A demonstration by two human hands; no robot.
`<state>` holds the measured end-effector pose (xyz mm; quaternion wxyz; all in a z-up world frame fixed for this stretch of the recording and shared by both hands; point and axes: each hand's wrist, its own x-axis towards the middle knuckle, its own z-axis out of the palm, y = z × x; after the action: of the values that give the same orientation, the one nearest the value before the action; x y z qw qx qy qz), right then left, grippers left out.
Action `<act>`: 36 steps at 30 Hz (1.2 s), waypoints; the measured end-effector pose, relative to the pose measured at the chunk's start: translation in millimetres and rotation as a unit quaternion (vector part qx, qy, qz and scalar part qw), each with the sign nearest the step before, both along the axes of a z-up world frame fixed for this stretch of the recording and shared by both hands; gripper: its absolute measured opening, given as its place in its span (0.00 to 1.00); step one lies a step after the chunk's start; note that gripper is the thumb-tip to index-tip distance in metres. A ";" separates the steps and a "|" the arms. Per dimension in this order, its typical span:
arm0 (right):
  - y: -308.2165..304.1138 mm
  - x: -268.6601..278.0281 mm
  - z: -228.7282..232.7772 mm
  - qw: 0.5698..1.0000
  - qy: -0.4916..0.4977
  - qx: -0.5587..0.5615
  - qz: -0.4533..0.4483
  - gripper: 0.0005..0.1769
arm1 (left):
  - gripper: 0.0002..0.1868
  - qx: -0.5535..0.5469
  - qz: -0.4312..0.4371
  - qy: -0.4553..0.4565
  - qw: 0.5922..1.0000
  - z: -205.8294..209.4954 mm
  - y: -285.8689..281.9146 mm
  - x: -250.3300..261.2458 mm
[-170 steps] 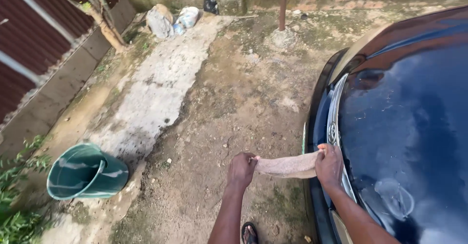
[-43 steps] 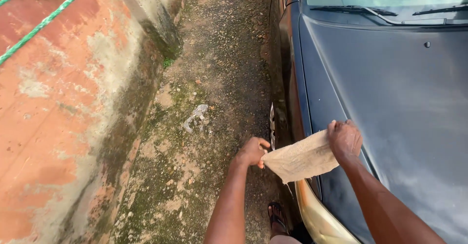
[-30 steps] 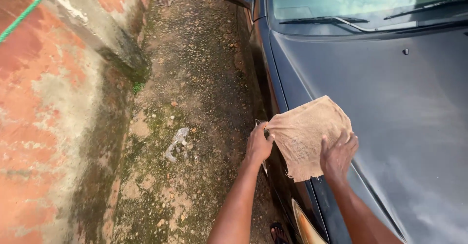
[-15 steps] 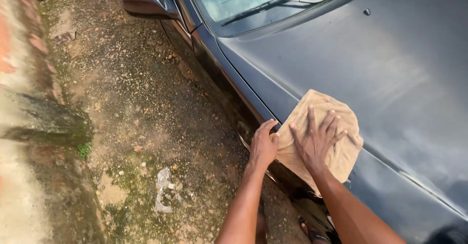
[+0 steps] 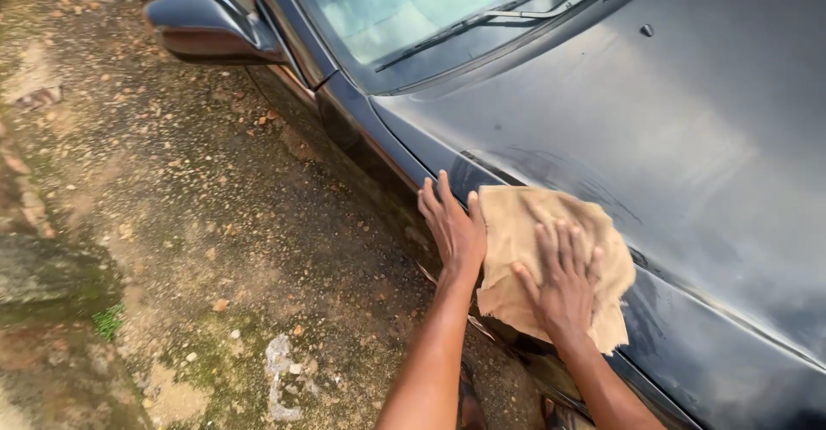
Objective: Wiping the exterior of a black car with a dry cloth.
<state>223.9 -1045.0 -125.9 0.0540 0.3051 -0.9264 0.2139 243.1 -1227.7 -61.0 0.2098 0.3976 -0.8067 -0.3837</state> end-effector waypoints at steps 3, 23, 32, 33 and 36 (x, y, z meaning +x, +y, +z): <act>3.0 -11.1 3.9 0.995 -0.025 -0.027 -0.096 0.46 | 0.34 -0.120 0.040 -0.022 0.992 -15.1 -8.7 -20.5; -69.4 -74.4 22.0 0.997 -0.021 0.047 -0.058 0.40 | 0.37 -0.240 -0.163 -0.032 0.956 -33.5 -40.8 -46.1; -28.2 -59.7 13.3 0.984 -0.062 0.000 -0.169 0.46 | 0.33 -0.241 -0.164 -0.045 0.956 -30.4 -34.1 -48.1; -38.3 -64.9 15.3 0.980 -0.066 -0.006 -0.188 0.46 | 0.33 -0.243 -0.162 -0.049 0.955 -31.1 -35.5 -45.3; -78.7 -81.0 18.1 0.992 -0.036 0.032 -0.117 0.43 | 0.34 -0.236 -0.162 -0.044 0.957 -32.2 -37.2 -48.8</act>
<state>142.8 -1123.7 -107.8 0.0359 0.1883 -0.9634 0.1874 194.4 -1264.9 -93.2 0.1966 0.2170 -0.9365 -0.1931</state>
